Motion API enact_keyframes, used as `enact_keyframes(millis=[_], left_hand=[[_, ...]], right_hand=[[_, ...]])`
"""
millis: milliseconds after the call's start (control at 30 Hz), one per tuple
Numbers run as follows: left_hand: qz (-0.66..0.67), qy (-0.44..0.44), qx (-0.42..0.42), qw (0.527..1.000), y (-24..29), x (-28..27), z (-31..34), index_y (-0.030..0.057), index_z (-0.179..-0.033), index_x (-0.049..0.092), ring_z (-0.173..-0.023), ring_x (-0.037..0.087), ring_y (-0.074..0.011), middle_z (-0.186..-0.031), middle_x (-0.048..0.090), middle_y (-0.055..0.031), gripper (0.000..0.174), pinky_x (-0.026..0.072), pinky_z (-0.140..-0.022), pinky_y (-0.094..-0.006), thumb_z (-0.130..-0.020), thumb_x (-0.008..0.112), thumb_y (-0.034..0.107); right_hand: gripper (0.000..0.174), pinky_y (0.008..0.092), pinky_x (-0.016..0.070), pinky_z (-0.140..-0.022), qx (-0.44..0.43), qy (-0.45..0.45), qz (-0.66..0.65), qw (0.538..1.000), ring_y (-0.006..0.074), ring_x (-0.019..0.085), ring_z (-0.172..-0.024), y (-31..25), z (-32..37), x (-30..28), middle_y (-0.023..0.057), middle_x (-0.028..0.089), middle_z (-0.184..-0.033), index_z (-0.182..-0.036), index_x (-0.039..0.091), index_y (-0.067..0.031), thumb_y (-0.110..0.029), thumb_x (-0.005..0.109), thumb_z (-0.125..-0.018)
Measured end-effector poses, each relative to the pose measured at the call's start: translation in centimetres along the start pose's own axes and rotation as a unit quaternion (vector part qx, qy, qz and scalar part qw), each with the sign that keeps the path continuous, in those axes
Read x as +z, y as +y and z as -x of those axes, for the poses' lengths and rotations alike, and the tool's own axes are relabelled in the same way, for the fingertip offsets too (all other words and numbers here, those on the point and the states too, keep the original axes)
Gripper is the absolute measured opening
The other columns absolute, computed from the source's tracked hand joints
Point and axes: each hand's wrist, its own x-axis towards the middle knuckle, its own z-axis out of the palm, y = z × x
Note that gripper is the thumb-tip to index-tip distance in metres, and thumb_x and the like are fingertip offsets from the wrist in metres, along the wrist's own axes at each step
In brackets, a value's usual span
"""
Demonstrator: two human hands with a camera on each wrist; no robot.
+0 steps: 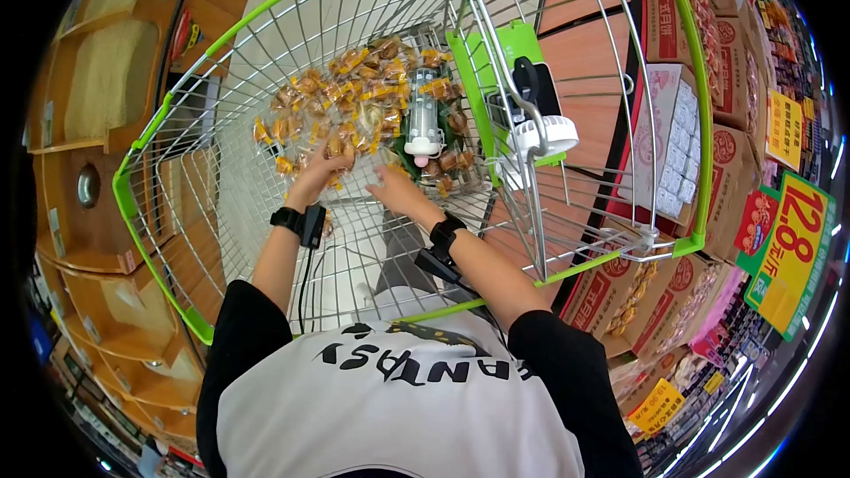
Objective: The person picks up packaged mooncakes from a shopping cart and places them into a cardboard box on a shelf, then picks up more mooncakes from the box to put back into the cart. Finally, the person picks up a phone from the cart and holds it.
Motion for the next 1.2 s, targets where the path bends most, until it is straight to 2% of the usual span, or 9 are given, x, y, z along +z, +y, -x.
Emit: enact_keyframes(millis=[67,233,333,533,667,833,1000,1167,1200], left_hand=[[-0.022,-0.013,0.082,0.996,0.5,0.9,0.9,0.003,-0.121,0.038,-0.093,0.05,-0.0123,-0.102,0.053,-0.0051,0.063,0.0396,-0.078,-0.024,-0.07,0.069,0.022],[-0.035,-0.023,0.083,0.996,5.4,4.9,5.4,0.0011,-0.119,0.04,-0.092,0.051,-0.0123,-0.101,0.053,-0.0057,0.051,0.0412,-0.079,-0.0252,-0.078,0.062,0.021],[0.01,-0.033,0.069,0.997,5.9,4.6,5.8,-0.0014,-0.114,0.042,-0.094,0.052,-0.0131,-0.103,0.053,-0.0077,0.043,0.0419,-0.081,-0.0265,-0.082,0.058,0.022],[0.141,-0.082,0.155,0.974,6.2,2.3,7.4,-0.0028,-0.107,0.044,-0.096,0.055,-0.0193,-0.107,0.053,-0.0115,0.03,0.0428,-0.086,-0.0332,-0.087,0.05,0.019],[0.114,-0.084,0.165,0.976,7.2,2.2,10.1,-0.0015,-0.108,0.044,-0.098,0.053,-0.0189,-0.107,0.053,-0.0113,0.03,0.0419,-0.087,-0.0336,-0.085,0.052,0.017],[0.087,-0.028,0.281,0.955,9.2,4.9,13.8,0.0019,-0.121,0.037,-0.097,0.052,-0.0162,-0.106,0.054,-0.01,0.044,0.0407,-0.085,-0.0287,-0.082,0.055,0.01],[0.033,-0.038,0.282,0.958,9.3,5.1,16.3,0.0037,-0.126,0.03,-0.099,0.052,-0.0177,-0.111,0.051,-0.0102,0.054,0.0416,-0.083,-0.0292,-0.08,0.056,0.013],[0.058,-0.019,0.321,0.945,9.6,8.9,19.4,0.0058,-0.127,0.028,-0.097,0.053,-0.0173,-0.109,0.052,-0.01,0.058,0.0439,-0.08,-0.029,-0.079,0.059,0.018],[0.038,-0.044,0.337,0.94,10.5,10.6,20.9,0.0062,-0.125,0.03,-0.096,0.053,-0.0168,-0.107,0.053,-0.01,0.056,0.0442,-0.079,-0.0285,-0.079,0.059,0.018]], right_hand=[[0.062,0.0352,0.0449,-0.076,-0.065,0.176,-0.15,0.971,0.0265,0.057,-0.09,-2.2,0.2,-0.2,0.0192,0.057,-0.096,-0.116,0.04,0.0034,-0.032,0.067,-0.072],[0.054,0.0273,0.0472,-0.07,-0.07,0.184,-0.178,0.964,0.0183,0.057,-0.084,-4.9,3.1,-3.3,0.0145,0.053,-0.101,-0.115,0.038,0.002,-0.022,0.066,-0.075],[0.058,0.0259,0.0509,-0.062,-0.075,0.162,-0.329,0.927,0.0181,0.058,-0.08,-6.0,4.1,-4.3,0.0134,0.052,-0.099,-0.114,0.038,0.0019,-0.021,0.069,-0.071],[0.049,0.0303,0.0505,-0.074,-0.112,0.123,-0.482,0.86,0.0176,0.053,-0.095,-8.7,7.3,-6.1,0.0142,0.048,-0.111,-0.12,0.033,0.0011,-0.007,0.057,-0.079],[0.048,0.0317,0.0496,-0.076,-0.149,0.118,-0.491,0.85,0.0183,0.052,-0.097,-9.7,9.6,-6.6,0.013,0.048,-0.113,-0.123,0.03,-0.0002,-0.006,0.052,-0.08],[0.049,0.0288,0.0487,-0.075,-0.187,0.113,-0.517,0.828,0.0172,0.053,-0.094,-10.2,12.3,-6.6,0.0123,0.051,-0.108,-0.122,0.033,-0.0019,-0.003,0.054,-0.078],[0.05,0.0273,0.0459,-0.078,-0.233,0.098,-0.474,0.843,0.0167,0.053,-0.096,-10.9,16.3,-6.5,0.0116,0.052,-0.107,-0.121,0.034,-0.0025,-0.002,0.057,-0.076],[0.063,0.0287,0.0443,-0.084,-0.319,0.072,-0.463,0.824,0.0178,0.049,-0.104,-10.9,20.9,-6.1,0.0109,0.042,-0.117,-0.12,0.031,-0.0049,0.006,0.063,-0.068],[0.075,0.0289,0.0439,-0.085,-0.323,0.045,-0.467,0.822,0.0192,0.047,-0.107,-10.6,21.6,-6.1,0.0115,0.031,-0.125,-0.127,0.024,-0.0083,0.008,0.065,-0.065]])
